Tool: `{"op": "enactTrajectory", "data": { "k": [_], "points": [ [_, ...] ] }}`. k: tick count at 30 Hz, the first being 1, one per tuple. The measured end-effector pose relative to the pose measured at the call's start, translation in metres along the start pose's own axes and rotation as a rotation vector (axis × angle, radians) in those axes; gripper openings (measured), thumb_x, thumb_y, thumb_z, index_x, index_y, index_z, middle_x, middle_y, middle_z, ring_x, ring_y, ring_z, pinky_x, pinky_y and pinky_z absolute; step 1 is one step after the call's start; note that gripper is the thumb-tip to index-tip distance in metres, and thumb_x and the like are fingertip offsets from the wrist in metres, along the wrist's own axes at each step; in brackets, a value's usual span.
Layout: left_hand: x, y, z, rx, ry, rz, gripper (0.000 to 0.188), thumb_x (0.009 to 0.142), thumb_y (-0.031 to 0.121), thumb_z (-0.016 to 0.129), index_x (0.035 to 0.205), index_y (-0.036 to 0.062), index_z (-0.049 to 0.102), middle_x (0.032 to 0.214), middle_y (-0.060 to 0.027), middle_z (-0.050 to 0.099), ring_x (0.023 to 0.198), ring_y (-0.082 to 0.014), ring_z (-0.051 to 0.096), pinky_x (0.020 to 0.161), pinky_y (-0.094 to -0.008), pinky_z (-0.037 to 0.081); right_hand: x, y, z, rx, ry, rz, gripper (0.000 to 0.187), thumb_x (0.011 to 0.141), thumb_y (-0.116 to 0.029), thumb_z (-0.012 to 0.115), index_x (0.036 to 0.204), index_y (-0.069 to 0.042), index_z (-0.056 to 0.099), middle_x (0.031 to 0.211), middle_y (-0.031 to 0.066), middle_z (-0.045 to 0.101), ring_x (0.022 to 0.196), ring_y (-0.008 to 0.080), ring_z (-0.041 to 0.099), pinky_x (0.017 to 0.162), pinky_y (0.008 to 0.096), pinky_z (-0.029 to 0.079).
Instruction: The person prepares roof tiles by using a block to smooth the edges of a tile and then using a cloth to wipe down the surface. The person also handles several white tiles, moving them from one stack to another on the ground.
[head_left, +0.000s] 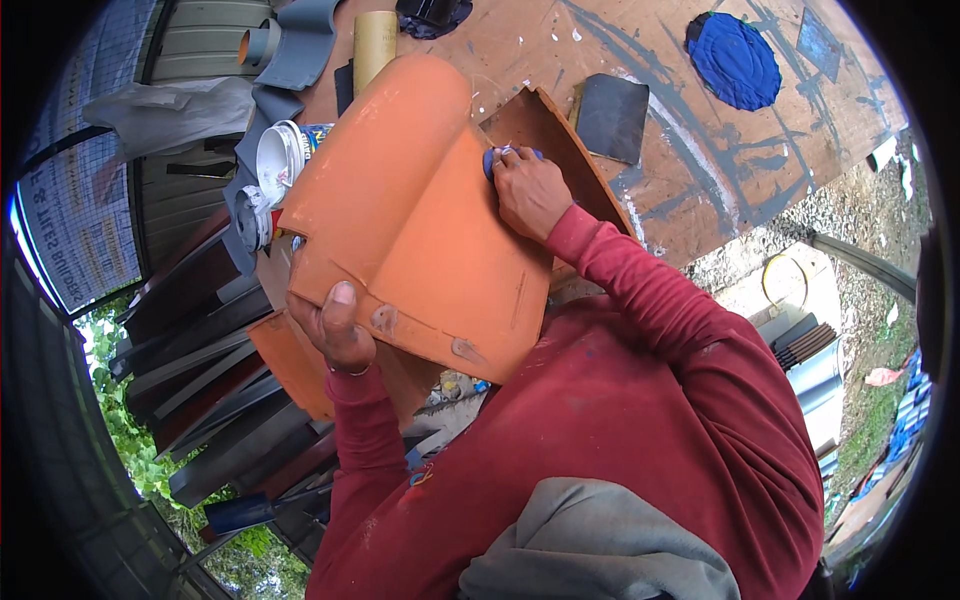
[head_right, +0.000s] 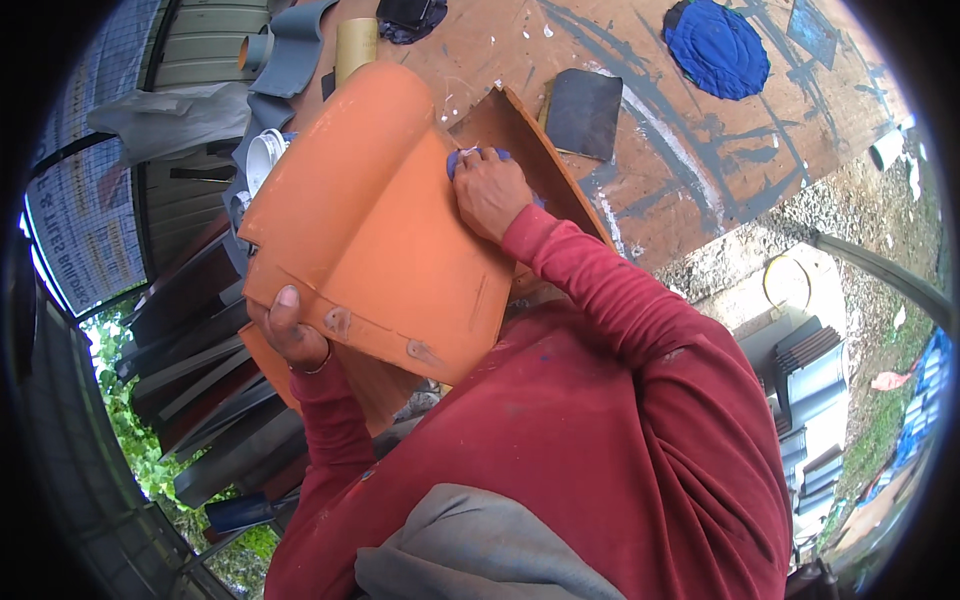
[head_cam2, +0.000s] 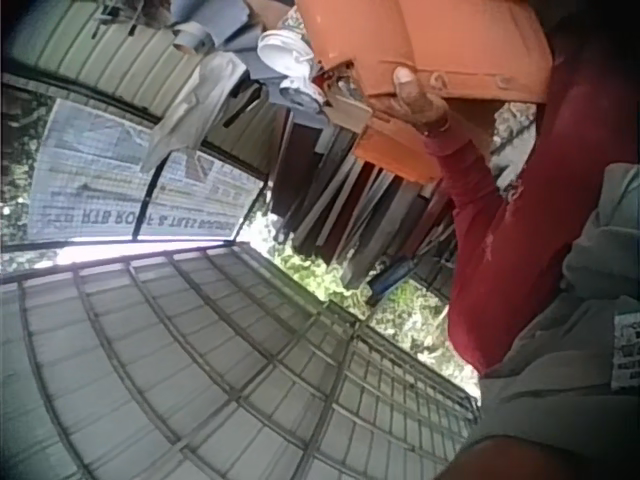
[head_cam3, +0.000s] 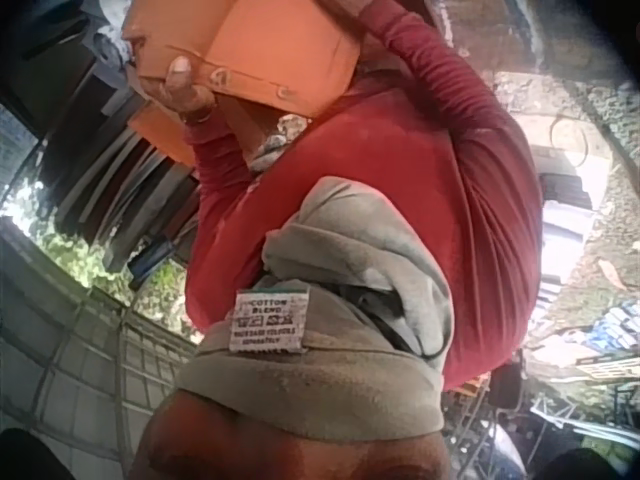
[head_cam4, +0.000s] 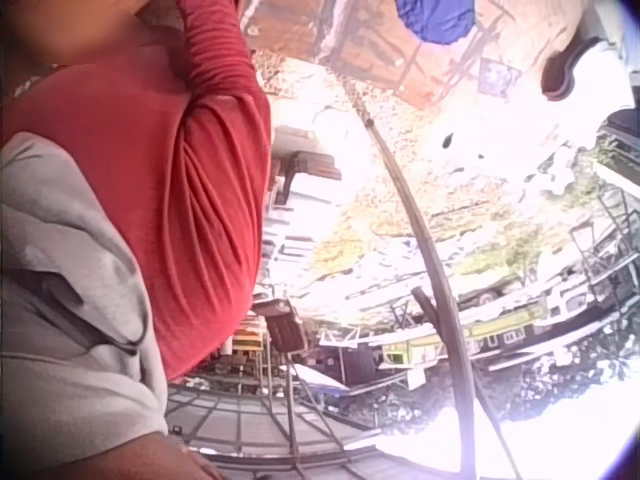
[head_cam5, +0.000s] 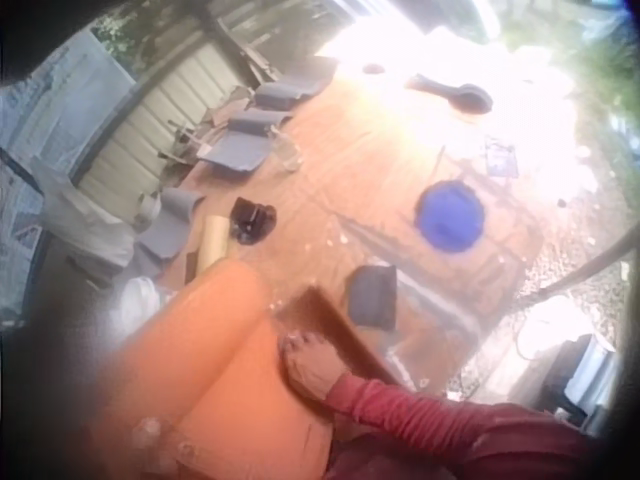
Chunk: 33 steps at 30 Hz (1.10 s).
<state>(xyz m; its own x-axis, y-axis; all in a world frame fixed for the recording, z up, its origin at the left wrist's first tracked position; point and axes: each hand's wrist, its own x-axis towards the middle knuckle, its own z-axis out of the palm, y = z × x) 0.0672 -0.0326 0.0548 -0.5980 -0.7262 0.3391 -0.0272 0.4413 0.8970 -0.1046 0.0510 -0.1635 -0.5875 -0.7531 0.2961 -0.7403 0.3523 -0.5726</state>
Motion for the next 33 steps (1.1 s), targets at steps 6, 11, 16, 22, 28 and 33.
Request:
{"op": "enactTrajectory", "data": {
  "k": [6, 11, 16, 22, 28, 33],
  "points": [
    [0.013, -0.003, 0.002, 0.077, -0.207, 0.095, 0.066, 0.079, 0.024, 0.062, 0.132, -0.0146, 0.051, 0.120, -0.0205, 0.062, 0.110, -0.0259, 0.061, 0.101, -0.0389, 0.047, 0.026, 0.019, 0.001, 0.093, -0.091, 0.067, 0.018, 0.082, -0.013, 0.058, 0.082, 0.002, 0.069, 0.095, 0.0199, 0.073, 0.089, 0.0369, 0.071, 0.072, 0.0451, 0.060],
    [0.013, 0.010, 0.007, 0.188, -0.194, 0.108, 0.061, 0.079, 0.026, 0.062, 0.125, -0.0148, 0.057, 0.116, -0.0188, 0.063, 0.107, -0.0252, 0.061, 0.096, -0.0393, 0.048, 0.003, 0.020, -0.001, 0.021, 0.021, 0.045, 0.019, 0.082, -0.010, 0.057, 0.089, 0.003, 0.069, 0.099, 0.0207, 0.072, 0.095, 0.0364, 0.070, 0.075, 0.0449, 0.060],
    [0.025, 0.002, 0.010, 0.133, -0.205, 0.133, 0.064, 0.079, 0.027, 0.062, 0.127, -0.0152, 0.056, 0.114, -0.0199, 0.064, 0.104, -0.0260, 0.063, 0.095, -0.0397, 0.049, 0.000, 0.023, 0.004, 0.109, -0.105, 0.145, 0.023, 0.081, -0.007, 0.057, 0.100, 0.000, 0.069, 0.104, 0.0171, 0.071, 0.099, 0.0368, 0.068, 0.081, 0.0470, 0.058],
    [0.015, 0.012, 0.016, 0.150, -0.232, 0.145, 0.067, 0.079, 0.029, 0.064, 0.129, -0.0155, 0.055, 0.117, -0.0202, 0.063, 0.106, -0.0267, 0.063, 0.096, -0.0403, 0.049, -0.025, 0.012, -0.011, 0.127, -0.044, 0.247, 0.024, 0.078, -0.008, 0.058, 0.096, 0.003, 0.069, 0.096, 0.0233, 0.071, 0.088, 0.0406, 0.070, 0.073, 0.0515, 0.059],
    [0.017, 0.011, 0.018, 0.162, -0.263, 0.175, 0.066, 0.079, 0.030, 0.064, 0.126, -0.0160, 0.055, 0.120, -0.0228, 0.062, 0.108, -0.0278, 0.062, 0.096, -0.0406, 0.048, 0.011, 0.011, -0.005, 0.306, -0.114, 0.348, 0.024, 0.082, -0.010, 0.056, 0.096, 0.004, 0.069, 0.089, 0.0268, 0.068, 0.084, 0.0455, 0.069, 0.079, 0.0529, 0.057],
    [0.018, 0.017, 0.018, 0.178, -0.318, 0.271, 0.063, 0.080, 0.030, 0.063, 0.123, -0.0155, 0.058, 0.119, -0.0237, 0.062, 0.106, -0.0304, 0.062, 0.095, -0.0417, 0.048, -0.011, 0.033, 0.000, 0.212, -0.054, 0.315, 0.027, 0.082, -0.011, 0.056, 0.101, 0.000, 0.071, 0.098, 0.0208, 0.071, 0.093, 0.0429, 0.069, 0.084, 0.0504, 0.056]
  ]
}}
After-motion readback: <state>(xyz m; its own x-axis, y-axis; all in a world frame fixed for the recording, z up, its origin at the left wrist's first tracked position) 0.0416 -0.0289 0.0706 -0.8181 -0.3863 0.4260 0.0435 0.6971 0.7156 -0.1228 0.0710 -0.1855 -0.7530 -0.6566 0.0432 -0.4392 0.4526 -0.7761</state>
